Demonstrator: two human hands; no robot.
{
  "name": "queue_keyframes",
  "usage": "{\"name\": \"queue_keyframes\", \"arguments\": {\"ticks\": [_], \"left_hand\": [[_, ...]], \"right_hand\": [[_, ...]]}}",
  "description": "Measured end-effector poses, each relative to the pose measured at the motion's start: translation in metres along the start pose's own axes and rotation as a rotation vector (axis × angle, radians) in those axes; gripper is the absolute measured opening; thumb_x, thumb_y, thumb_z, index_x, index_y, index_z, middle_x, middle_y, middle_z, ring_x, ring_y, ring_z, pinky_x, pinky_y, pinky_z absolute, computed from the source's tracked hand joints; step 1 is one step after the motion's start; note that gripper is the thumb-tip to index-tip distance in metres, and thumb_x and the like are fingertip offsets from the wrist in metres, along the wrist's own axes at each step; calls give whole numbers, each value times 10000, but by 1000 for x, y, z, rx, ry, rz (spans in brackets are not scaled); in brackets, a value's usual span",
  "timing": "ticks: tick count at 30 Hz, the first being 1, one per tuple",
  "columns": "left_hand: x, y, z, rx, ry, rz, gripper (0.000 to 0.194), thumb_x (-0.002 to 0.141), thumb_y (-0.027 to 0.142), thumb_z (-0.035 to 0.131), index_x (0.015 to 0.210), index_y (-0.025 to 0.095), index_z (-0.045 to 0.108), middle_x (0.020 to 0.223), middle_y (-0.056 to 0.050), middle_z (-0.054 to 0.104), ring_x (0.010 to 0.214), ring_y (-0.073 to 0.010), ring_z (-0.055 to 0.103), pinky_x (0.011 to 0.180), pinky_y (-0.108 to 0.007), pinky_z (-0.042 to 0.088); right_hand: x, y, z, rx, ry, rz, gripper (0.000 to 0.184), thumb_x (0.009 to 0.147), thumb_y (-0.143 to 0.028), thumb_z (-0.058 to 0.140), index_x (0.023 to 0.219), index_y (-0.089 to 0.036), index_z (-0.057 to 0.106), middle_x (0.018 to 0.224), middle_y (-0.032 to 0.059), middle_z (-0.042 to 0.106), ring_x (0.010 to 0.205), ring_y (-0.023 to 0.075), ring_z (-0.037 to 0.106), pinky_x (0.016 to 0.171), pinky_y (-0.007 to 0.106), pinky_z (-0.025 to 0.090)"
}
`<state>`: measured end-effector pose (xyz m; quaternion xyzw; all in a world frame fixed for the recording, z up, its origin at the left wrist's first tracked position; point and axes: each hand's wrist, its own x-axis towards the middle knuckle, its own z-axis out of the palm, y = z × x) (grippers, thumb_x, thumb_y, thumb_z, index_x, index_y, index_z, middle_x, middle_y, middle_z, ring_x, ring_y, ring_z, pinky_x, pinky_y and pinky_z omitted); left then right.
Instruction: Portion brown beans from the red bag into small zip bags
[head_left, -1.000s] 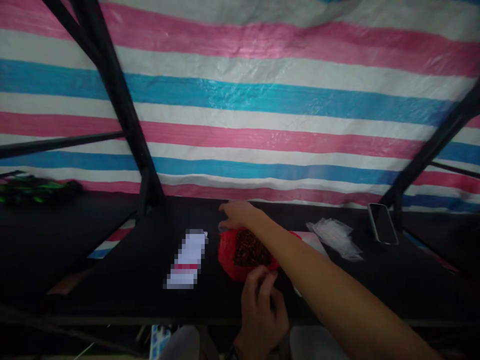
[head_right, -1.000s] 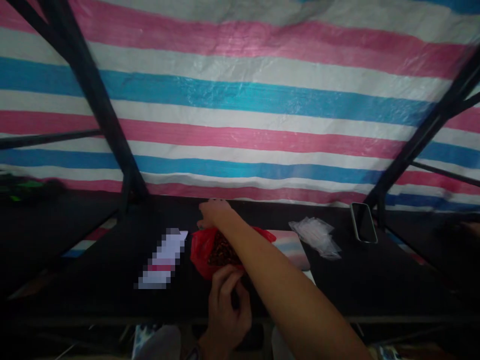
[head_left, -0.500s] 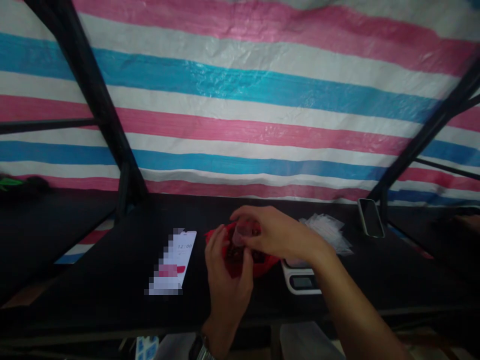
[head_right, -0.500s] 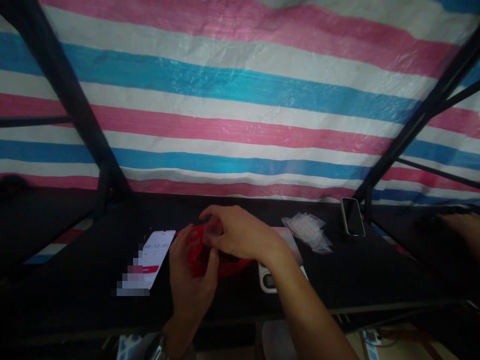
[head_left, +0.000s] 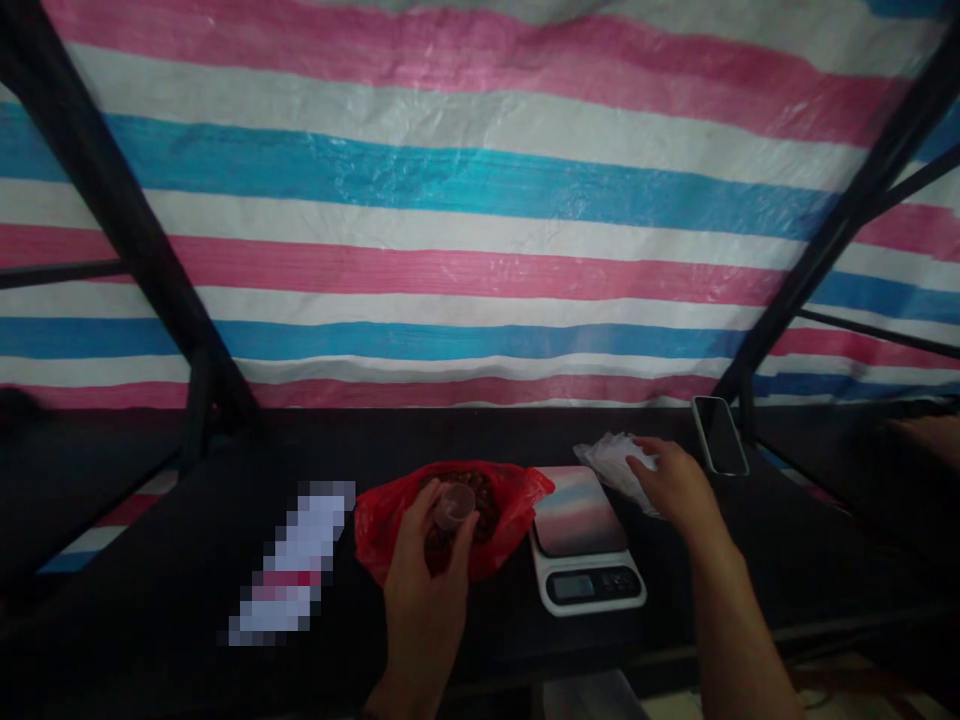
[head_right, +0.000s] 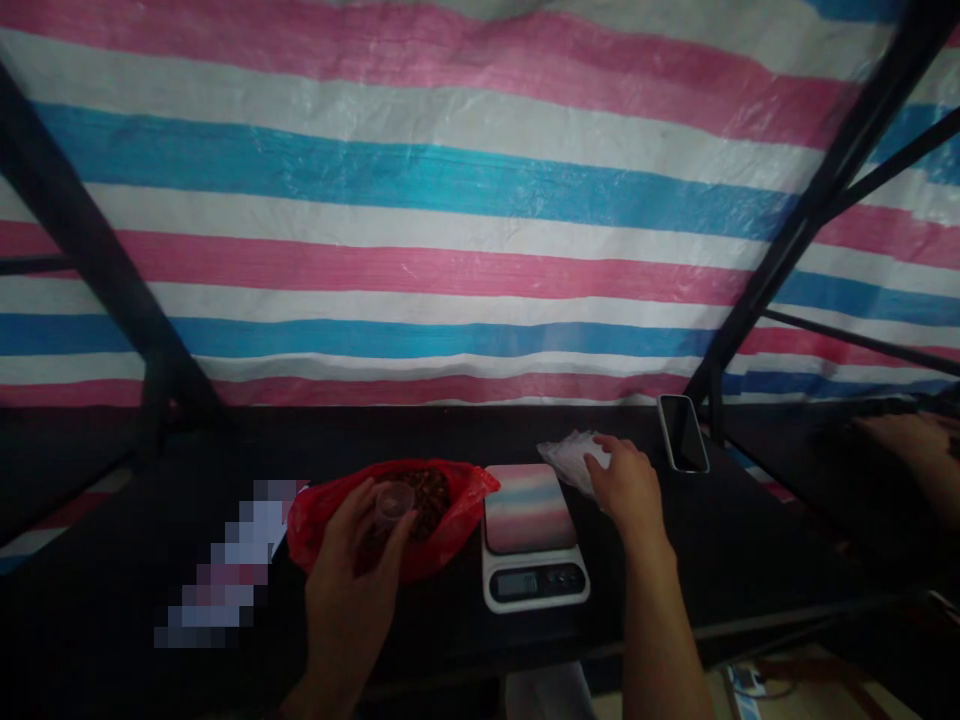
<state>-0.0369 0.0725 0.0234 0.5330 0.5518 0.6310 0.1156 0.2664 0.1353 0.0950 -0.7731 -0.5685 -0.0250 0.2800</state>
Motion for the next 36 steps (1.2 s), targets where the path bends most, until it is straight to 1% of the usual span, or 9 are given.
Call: {"name": "queue_keyframes", "arguments": {"ticks": [4,7,12,18,24,30,31,34,36], "left_hand": [[40,28,-22,290,156,94,455,908,547,721,1253,252,749,1213,-132,722,1171,-345,655,1029,-549,570],[90,40,-39,267,165,-13,487,863,523,737,1274,261,739,1169,-100,747,1035,-300,690,997,-523,576],[137,1,-41,100,-19,-312,423,751,406,801,1110,193,731,1132,-116,819,961,-260,771,915,-442,622],[119,-46,-20,139,-142,-413,262,703,238,777,955,188,730,1060,-132,832,1000,-282,792,975,-455,621],[124,-47,-29,115,-144,-423,331,729,240,749,1051,173,719,1123,-163,812,1071,-299,791,1017,-482,614],[121,23,-58,66,-42,-244,367,840,387,687,1167,223,716,1294,-125,762,1186,-291,747,1068,-487,599],[111,40,-60,46,-84,-135,413,853,450,706,1210,242,724,1298,-117,761,1154,-304,757,1041,-506,616],[70,79,-53,70,-446,89,697,806,411,837,1471,371,632,1399,-92,737,1227,-338,749,1004,-498,652],[46,87,-41,60,-510,130,866,775,362,884,1568,351,537,1472,-131,697,1277,-372,729,961,-513,675]], "right_hand": [[0,23,22,-15,20,96,320,894,-301,618,1099,-175,829,1101,182,830,990,376,786,867,465,571],[-1,27,25,13,44,143,340,912,-333,568,1073,-199,835,979,155,842,920,360,793,808,436,560],[2,30,11,293,198,266,356,824,-428,635,1023,-208,831,901,133,827,847,355,771,732,427,548],[-4,8,6,672,354,313,446,735,-460,687,1062,-179,800,880,91,778,812,293,719,742,404,563],[-20,-18,0,794,319,135,383,773,-493,719,1023,-212,795,881,62,770,766,236,666,735,371,525],[-64,-87,-35,864,106,-183,223,870,-437,720,984,-260,794,851,39,760,758,214,678,706,328,547],[-72,-102,-40,873,63,-241,190,885,-410,705,977,-271,797,841,34,758,751,211,681,666,309,545],[-90,-139,-48,839,-8,-333,139,881,-337,675,929,-295,798,741,4,719,678,197,662,638,287,562],[-97,-155,-49,831,-15,-337,132,866,-328,660,891,-299,787,699,-8,692,617,186,634,598,276,560]]}}
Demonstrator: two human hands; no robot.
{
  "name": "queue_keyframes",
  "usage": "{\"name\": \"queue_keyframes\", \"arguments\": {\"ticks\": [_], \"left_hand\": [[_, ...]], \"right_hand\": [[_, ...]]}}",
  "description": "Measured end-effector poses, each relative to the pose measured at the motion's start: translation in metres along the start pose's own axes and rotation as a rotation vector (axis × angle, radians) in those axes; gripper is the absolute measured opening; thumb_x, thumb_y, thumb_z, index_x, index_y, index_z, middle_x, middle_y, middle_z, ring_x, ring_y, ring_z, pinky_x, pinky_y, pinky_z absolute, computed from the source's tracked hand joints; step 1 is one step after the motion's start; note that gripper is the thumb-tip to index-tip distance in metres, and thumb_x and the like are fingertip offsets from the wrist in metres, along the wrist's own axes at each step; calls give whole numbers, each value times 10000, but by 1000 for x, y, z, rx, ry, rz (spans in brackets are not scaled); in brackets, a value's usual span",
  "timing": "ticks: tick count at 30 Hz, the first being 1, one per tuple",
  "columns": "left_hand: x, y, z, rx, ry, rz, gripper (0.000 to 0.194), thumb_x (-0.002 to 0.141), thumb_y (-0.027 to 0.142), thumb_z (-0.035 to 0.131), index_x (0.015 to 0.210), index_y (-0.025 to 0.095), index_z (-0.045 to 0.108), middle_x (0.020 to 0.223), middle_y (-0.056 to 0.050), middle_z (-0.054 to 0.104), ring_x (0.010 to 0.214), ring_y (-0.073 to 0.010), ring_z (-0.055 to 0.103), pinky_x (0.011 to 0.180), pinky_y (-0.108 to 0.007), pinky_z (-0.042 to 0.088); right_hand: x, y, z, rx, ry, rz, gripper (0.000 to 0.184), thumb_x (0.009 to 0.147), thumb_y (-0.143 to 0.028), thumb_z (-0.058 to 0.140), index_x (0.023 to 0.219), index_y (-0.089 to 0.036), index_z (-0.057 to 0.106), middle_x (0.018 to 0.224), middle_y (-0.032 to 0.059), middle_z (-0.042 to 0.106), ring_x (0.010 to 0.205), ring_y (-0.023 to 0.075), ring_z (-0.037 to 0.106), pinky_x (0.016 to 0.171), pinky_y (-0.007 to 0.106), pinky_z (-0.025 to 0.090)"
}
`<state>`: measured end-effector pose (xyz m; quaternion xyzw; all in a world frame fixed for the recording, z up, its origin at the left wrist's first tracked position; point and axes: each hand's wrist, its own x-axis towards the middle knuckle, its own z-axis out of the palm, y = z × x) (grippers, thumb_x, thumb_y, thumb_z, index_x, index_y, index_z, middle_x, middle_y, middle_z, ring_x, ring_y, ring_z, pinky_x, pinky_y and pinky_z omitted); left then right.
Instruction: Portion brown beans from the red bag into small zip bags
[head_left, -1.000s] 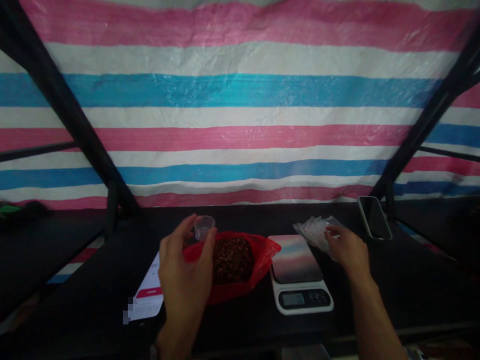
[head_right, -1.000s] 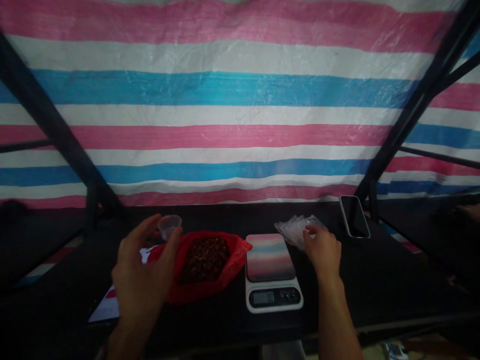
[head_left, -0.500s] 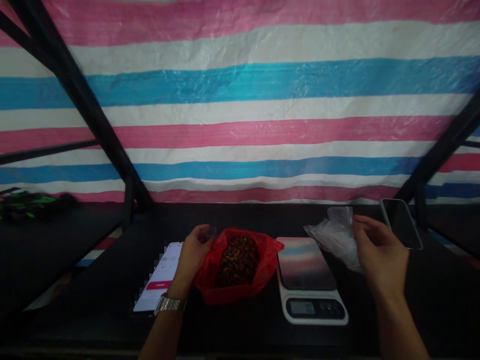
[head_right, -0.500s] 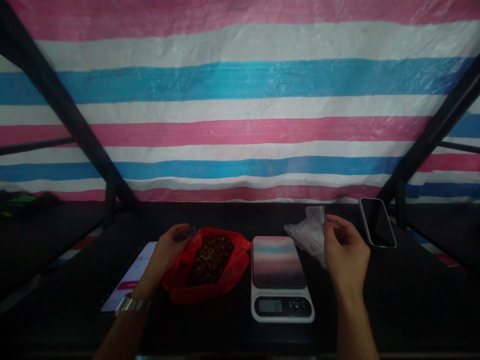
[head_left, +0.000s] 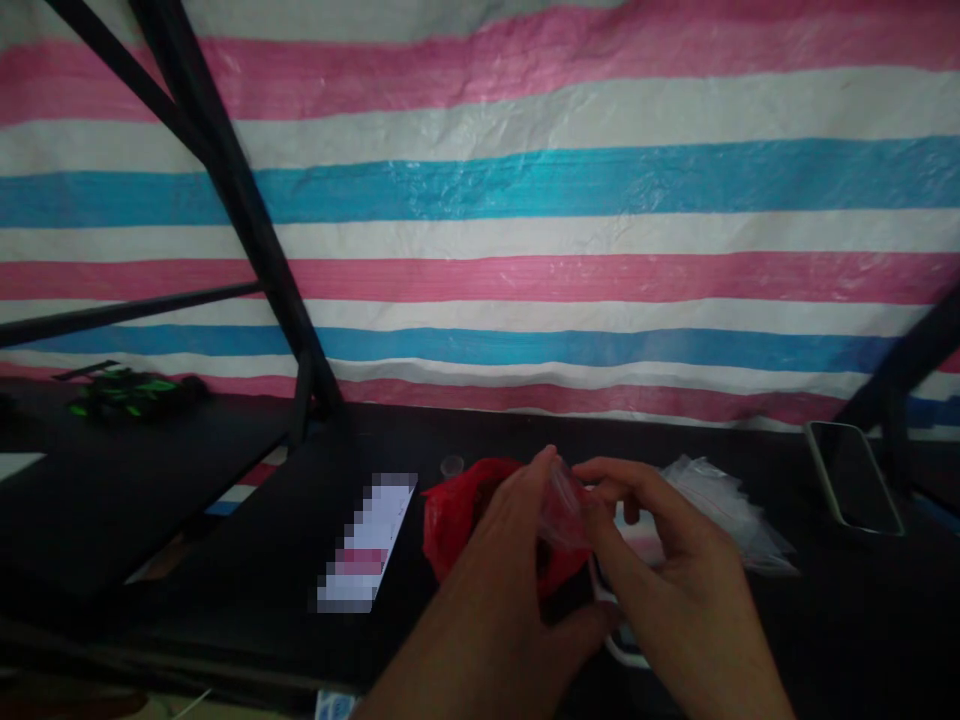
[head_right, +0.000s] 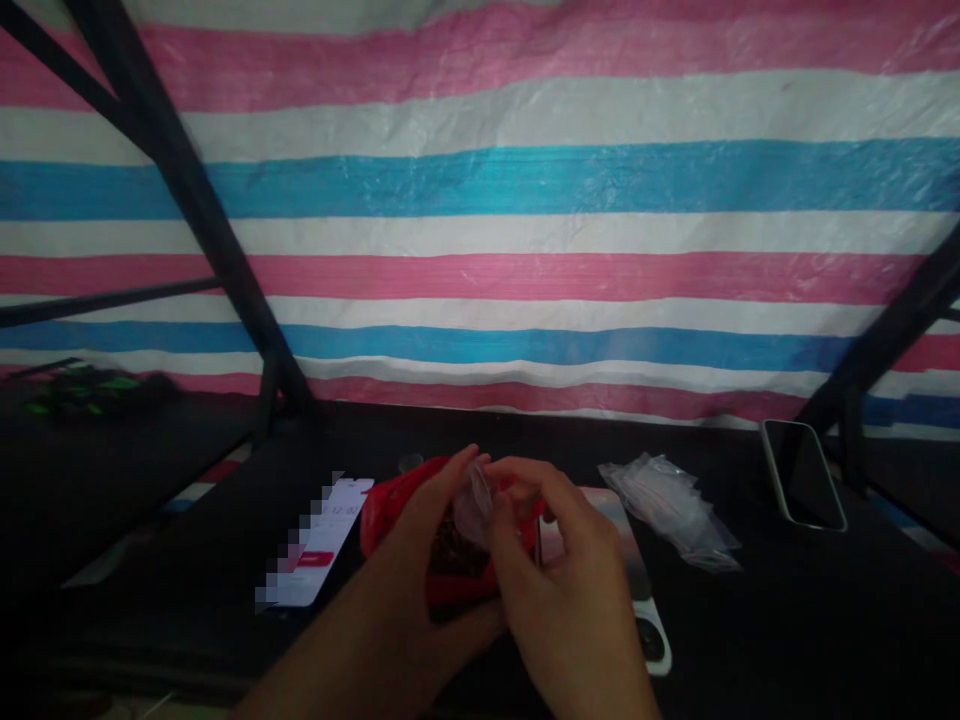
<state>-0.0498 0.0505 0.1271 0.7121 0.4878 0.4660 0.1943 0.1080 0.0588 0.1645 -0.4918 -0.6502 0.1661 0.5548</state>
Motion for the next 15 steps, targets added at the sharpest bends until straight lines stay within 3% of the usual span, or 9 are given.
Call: {"name": "queue_keyframes", "arguments": {"ticks": [2,5,8,12,15], "left_hand": [[-7,-1,16,-25,140,-43,678,875,305,794,1517,323,576,1438,-133,720,1270,-359,736,984,-538,662],[-7,-12,20,-78,144,-94,564,907,246,746,1451,328,620,1404,-100,740,1275,-327,732,1026,-527,640],[-8,-19,7,-121,114,-80,462,914,184,717,1351,330,681,1325,-69,775,1205,-290,761,1002,-469,651],[-16,-20,-6,-97,78,30,461,925,184,717,1358,332,660,1341,-49,770,1245,-278,735,1096,-501,601],[-24,-26,-7,-157,75,-51,550,870,227,804,1388,316,641,1396,-77,744,1296,-308,707,1113,-533,583]], "right_hand": [[-1,-5,6,-7,0,6,137,857,-333,653,892,-300,781,678,-16,669,549,170,594,524,260,527],[-2,-3,9,-71,-17,15,175,838,-344,659,952,-304,785,654,-26,642,466,148,528,419,245,442],[-2,0,15,-147,17,30,234,804,-361,658,989,-297,786,649,-21,641,490,161,566,435,253,464],[-6,-3,25,-136,-68,96,300,785,-362,632,1027,-280,789,647,-29,649,425,155,543,432,280,485],[-5,-7,27,-119,-187,63,265,807,-356,633,1003,-278,792,705,2,724,584,202,689,551,300,562]]}}
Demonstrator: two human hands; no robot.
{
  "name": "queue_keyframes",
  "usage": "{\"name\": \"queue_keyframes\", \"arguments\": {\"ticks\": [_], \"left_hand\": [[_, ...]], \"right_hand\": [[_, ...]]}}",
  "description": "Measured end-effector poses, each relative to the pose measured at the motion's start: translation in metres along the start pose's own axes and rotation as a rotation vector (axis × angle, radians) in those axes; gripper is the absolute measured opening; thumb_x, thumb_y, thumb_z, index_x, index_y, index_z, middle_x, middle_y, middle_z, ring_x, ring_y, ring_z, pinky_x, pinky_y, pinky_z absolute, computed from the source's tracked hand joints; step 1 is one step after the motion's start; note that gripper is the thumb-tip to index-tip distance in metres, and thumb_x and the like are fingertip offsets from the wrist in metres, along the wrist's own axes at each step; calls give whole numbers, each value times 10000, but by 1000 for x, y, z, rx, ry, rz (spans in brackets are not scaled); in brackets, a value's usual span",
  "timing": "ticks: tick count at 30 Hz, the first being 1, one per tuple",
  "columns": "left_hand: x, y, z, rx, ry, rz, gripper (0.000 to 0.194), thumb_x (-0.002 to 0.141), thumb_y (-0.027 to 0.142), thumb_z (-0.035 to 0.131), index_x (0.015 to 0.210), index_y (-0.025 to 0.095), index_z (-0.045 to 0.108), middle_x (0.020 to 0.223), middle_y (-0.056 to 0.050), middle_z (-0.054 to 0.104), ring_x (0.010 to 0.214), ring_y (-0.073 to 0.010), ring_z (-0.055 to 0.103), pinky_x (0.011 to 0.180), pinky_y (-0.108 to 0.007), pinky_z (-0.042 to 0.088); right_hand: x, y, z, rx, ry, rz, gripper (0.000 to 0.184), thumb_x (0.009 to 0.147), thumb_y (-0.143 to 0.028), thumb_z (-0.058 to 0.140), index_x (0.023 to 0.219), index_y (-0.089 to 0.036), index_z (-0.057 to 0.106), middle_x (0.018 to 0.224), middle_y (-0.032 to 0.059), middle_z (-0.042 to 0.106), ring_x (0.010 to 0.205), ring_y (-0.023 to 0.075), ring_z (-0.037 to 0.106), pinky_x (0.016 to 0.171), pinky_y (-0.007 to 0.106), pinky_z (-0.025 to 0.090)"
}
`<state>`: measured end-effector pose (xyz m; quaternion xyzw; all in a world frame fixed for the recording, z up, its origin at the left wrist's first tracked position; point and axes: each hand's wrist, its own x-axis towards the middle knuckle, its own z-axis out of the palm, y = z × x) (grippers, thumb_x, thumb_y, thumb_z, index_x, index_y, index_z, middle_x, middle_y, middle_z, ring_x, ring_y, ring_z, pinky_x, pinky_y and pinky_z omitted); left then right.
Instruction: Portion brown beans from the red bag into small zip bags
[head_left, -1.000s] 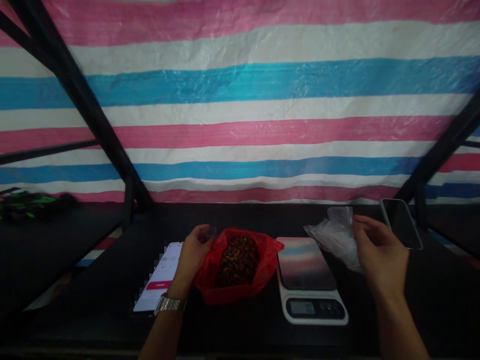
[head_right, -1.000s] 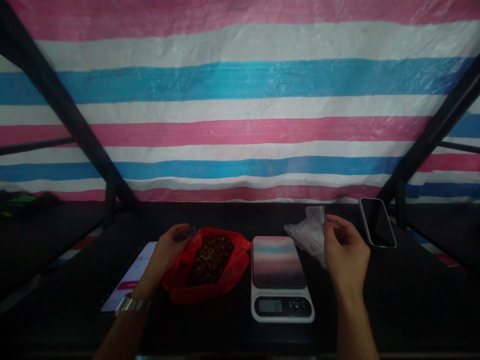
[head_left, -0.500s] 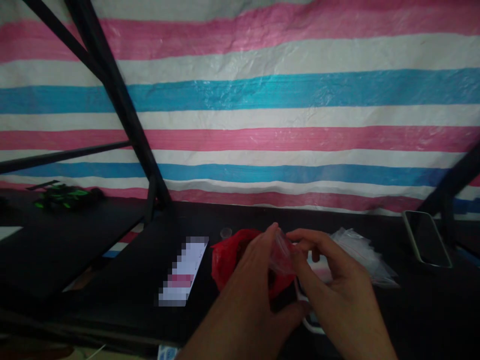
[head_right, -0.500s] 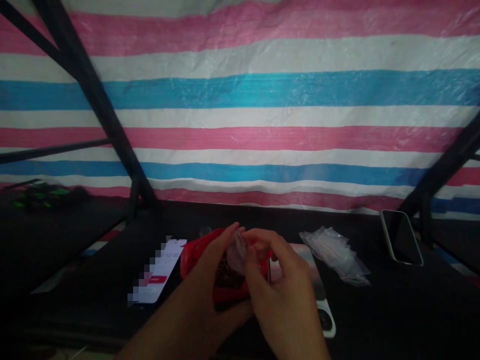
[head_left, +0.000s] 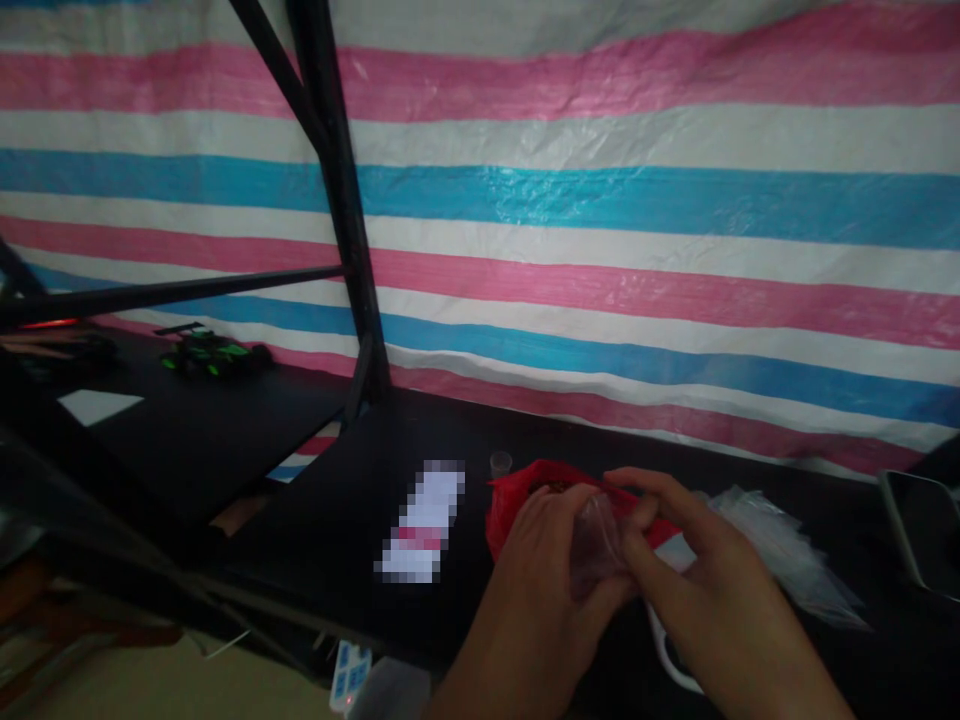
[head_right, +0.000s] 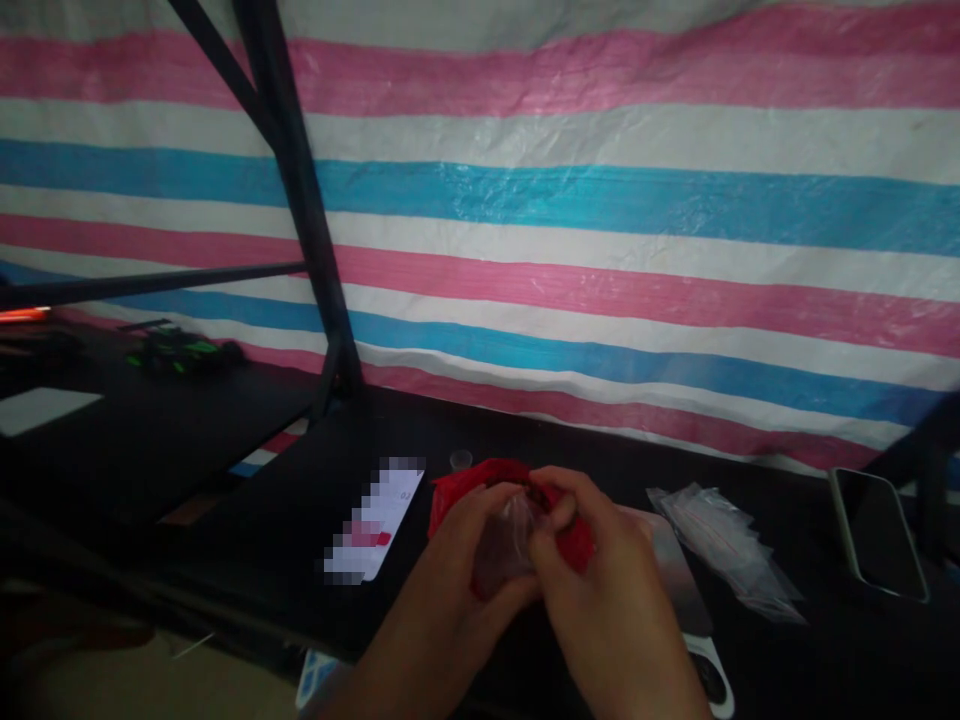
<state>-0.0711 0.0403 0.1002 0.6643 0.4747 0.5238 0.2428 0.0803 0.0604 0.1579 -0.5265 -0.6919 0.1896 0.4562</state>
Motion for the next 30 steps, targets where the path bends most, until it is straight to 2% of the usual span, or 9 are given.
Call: {"name": "queue_keyframes", "arguments": {"ticks": [5,8,13,17,19,22,25,28,30], "left_hand": [[-7,-14,-10,-182,41,-237,411,943,376,743,1344,313,681,1352,-86,757,1228,-300,732,1077,-489,587],[-7,-14,-22,-349,7,-260,350,1013,476,652,1319,310,687,1334,-73,761,1190,-261,737,1050,-422,591],[-4,-14,-32,-526,31,-280,410,1023,544,621,1328,280,701,1331,-87,765,1230,-256,728,1068,-396,587],[-4,-21,-32,-616,91,-290,436,992,577,661,1274,256,742,1294,-90,778,1259,-272,718,1128,-412,545],[-7,-24,-33,-693,105,-288,464,966,591,691,1264,240,750,1230,-94,794,1214,-281,736,1115,-419,545],[-13,-24,-31,-720,126,-276,541,914,654,725,1230,218,770,1122,-100,808,1100,-281,759,1036,-403,571],[-20,-21,-21,-627,103,-265,567,930,703,669,1217,225,773,1025,-85,802,936,-243,750,898,-361,600],[-24,-24,-3,-438,154,-194,450,1017,605,586,1189,222,750,1039,-90,780,961,-240,735,884,-353,595],[-24,-31,10,-253,210,-116,329,1050,477,562,1160,214,726,1094,-104,761,1024,-250,727,919,-375,585]], "right_hand": [[46,2,15,-10,-188,-65,346,958,-419,563,1177,-230,753,836,32,800,754,215,761,690,312,597],[90,5,54,-343,-357,-101,408,1028,-287,463,1348,-166,685,1177,127,813,1050,222,775,931,353,579],[120,12,125,-522,-623,-72,375,733,-243,885,1090,-185,790,1176,166,831,1153,351,769,1027,464,537],[114,15,147,-551,-621,-46,231,773,-195,857,990,-170,783,1115,190,836,1139,363,773,1020,479,524],[110,12,138,-510,-563,-56,229,870,-232,784,1086,-160,762,1153,190,826,1133,330,773,1009,453,530],[101,8,100,-394,-434,-114,342,1030,-277,580,1344,-159,644,1304,154,774,1179,222,742,1000,353,536],[79,14,50,-176,-259,-247,296,998,-247,616,1279,-175,678,1253,115,777,1127,214,735,1028,360,530],[50,29,17,-334,-370,-229,394,955,-202,689,1349,-210,690,1321,120,754,1169,285,716,1055,455,508],[34,38,12,-529,-438,-162,408,927,-137,709,1332,-184,698,1287,137,765,1179,328,700,1057,494,486]]}}
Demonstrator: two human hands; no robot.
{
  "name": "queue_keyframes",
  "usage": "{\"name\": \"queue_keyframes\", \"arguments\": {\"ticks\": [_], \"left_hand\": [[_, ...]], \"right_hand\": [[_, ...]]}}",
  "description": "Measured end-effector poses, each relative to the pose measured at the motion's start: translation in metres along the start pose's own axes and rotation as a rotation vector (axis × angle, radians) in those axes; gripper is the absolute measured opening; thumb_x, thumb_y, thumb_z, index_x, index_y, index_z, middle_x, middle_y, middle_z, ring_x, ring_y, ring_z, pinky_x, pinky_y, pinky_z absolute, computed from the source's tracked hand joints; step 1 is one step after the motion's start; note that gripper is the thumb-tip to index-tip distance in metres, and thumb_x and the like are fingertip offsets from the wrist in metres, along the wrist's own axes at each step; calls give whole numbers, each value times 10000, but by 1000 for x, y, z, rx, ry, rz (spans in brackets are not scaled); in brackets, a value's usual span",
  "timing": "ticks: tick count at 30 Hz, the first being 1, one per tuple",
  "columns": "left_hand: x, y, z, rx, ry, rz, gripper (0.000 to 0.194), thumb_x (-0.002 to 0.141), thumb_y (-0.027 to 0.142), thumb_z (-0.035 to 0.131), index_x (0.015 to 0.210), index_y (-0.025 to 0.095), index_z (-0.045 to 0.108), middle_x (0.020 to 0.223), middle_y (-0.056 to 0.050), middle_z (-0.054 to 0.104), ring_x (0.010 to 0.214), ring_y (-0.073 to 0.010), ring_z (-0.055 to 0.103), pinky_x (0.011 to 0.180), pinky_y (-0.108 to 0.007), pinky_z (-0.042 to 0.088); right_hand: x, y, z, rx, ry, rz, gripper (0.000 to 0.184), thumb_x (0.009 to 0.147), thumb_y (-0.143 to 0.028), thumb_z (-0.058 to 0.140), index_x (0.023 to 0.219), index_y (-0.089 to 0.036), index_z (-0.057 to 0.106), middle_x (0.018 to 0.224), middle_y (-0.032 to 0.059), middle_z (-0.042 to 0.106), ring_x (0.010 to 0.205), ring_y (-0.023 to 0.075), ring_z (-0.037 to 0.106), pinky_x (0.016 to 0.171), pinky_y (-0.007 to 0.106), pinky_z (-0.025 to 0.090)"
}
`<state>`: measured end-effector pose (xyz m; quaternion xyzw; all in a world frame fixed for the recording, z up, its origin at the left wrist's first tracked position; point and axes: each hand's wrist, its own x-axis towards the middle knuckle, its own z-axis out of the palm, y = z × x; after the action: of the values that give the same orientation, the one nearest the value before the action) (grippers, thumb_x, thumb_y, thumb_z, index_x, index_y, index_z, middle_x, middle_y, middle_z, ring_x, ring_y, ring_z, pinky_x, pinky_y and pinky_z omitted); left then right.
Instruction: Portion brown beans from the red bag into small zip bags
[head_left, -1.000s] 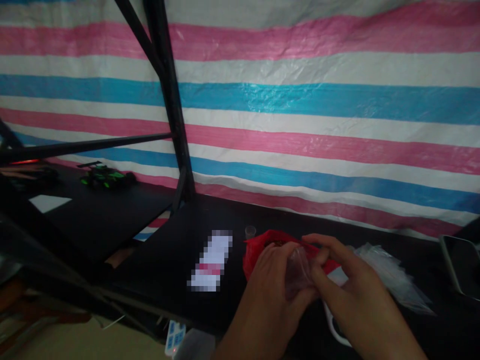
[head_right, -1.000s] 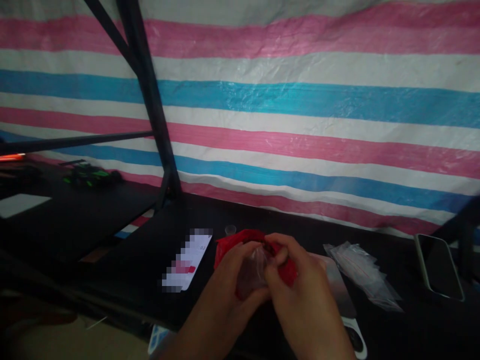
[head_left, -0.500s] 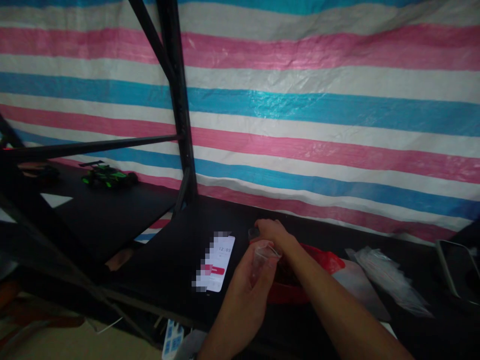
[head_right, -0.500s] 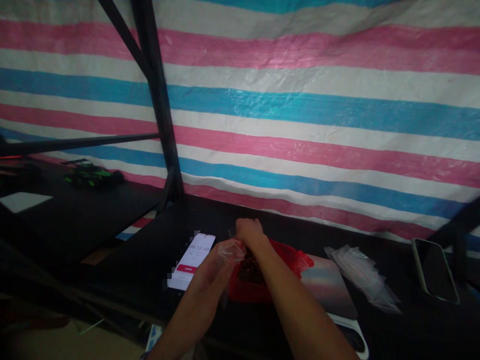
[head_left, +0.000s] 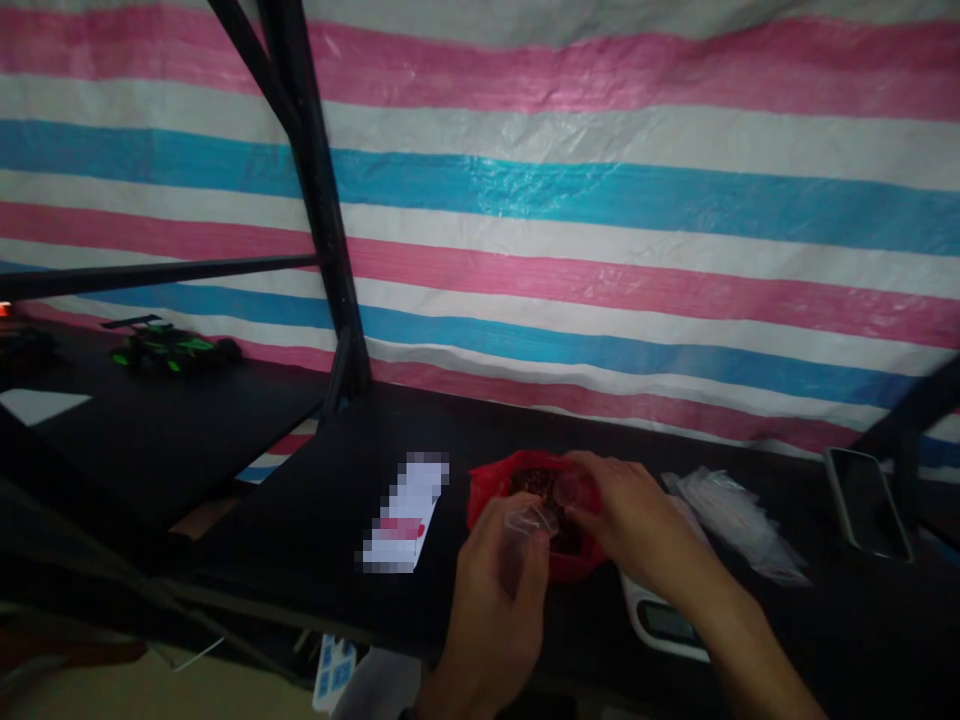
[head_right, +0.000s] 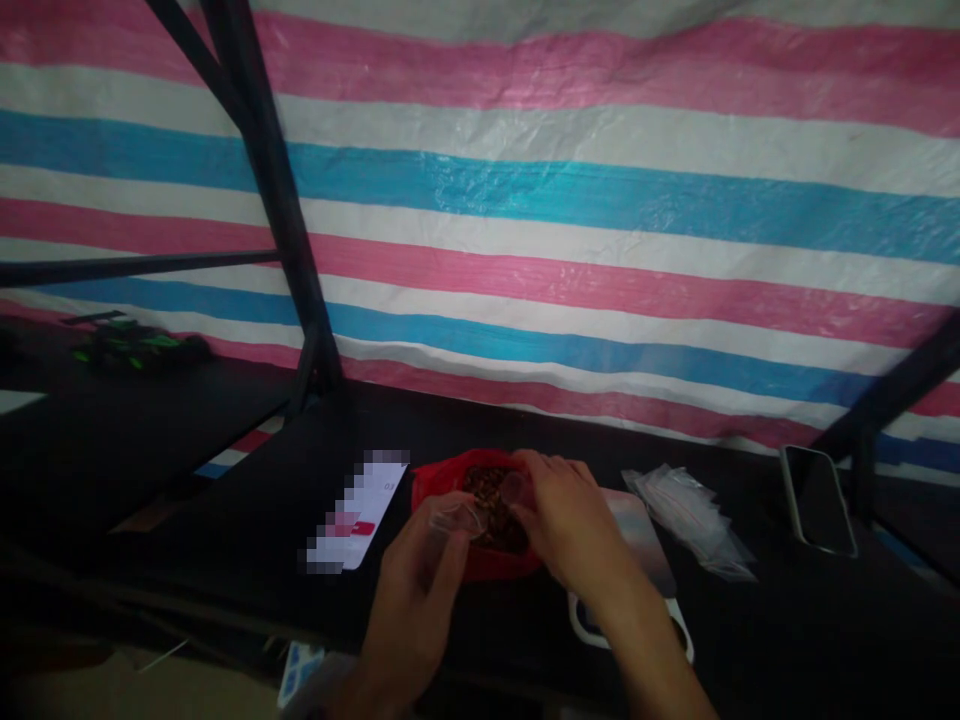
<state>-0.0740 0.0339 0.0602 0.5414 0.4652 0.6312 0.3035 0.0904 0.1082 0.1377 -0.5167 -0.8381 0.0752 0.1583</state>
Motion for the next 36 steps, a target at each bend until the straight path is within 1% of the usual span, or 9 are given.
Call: {"name": "queue_keyframes", "arguments": {"ticks": [5,10,15,20,26,29,31,33,36], "left_hand": [[1,-27,15,371,159,201,167,1028,275,542,1127,218,663,1058,-87,720,1000,-257,687,911,-425,559],[3,-39,26,536,197,178,194,1031,301,539,1175,221,641,1131,-107,698,1078,-294,652,957,-483,537],[6,-41,32,444,192,47,219,1048,348,513,1172,217,638,1188,-115,677,1113,-286,652,997,-481,531],[10,-39,30,303,217,17,237,1062,394,508,1139,221,649,1136,-83,681,1044,-245,670,942,-409,539],[13,-42,26,213,322,44,269,1093,428,474,1092,236,661,1066,-51,676,997,-225,649,903,-372,511],[11,-42,24,344,447,157,287,1088,446,474,1157,226,643,1142,-77,636,1096,-263,604,974,-423,472],[8,-43,24,448,535,161,332,1083,473,470,1195,210,640,1207,-104,597,1169,-296,556,1023,-466,438],[5,-45,27,470,541,104,364,1081,499,469,1204,205,646,1232,-112,572,1188,-309,539,1028,-482,430],[2,-46,32,375,461,53,339,1083,500,480,1192,225,646,1208,-90,576,1152,-283,572,993,-451,461]], "right_hand": [[-3,-2,24,-266,-76,106,284,946,-80,647,1184,-173,773,1221,142,758,1208,366,648,1019,505,451],[6,3,35,-191,-102,127,395,951,-54,613,1255,-235,789,1283,125,716,1234,333,639,1018,457,435],[9,11,42,103,-141,95,522,917,2,606,1367,-223,747,1352,116,702,1218,267,670,1065,385,456],[13,11,52,327,-82,135,321,974,-119,656,1255,-171,801,1315,131,725,1216,261,681,1093,355,475],[17,15,59,349,-60,248,311,943,-146,724,1245,-169,797,1200,133,768,1087,267,729,983,350,522],[17,14,60,293,-51,298,321,933,-179,751,1252,-171,784,1204,139,759,1076,283,734,958,360,529],[17,13,60,260,-57,316,345,927,-178,756,1272,-173,770,1226,144,751,1097,286,733,969,361,527],[17,12,60,261,-76,301,367,929,-172,745,1296,-186,753,1242,139,755,1104,278,737,963,351,527],[17,10,59,265,-99,294,351,942,-174,715,1291,-204,746,1253,128,775,1095,269,752,921,335,530]]}}
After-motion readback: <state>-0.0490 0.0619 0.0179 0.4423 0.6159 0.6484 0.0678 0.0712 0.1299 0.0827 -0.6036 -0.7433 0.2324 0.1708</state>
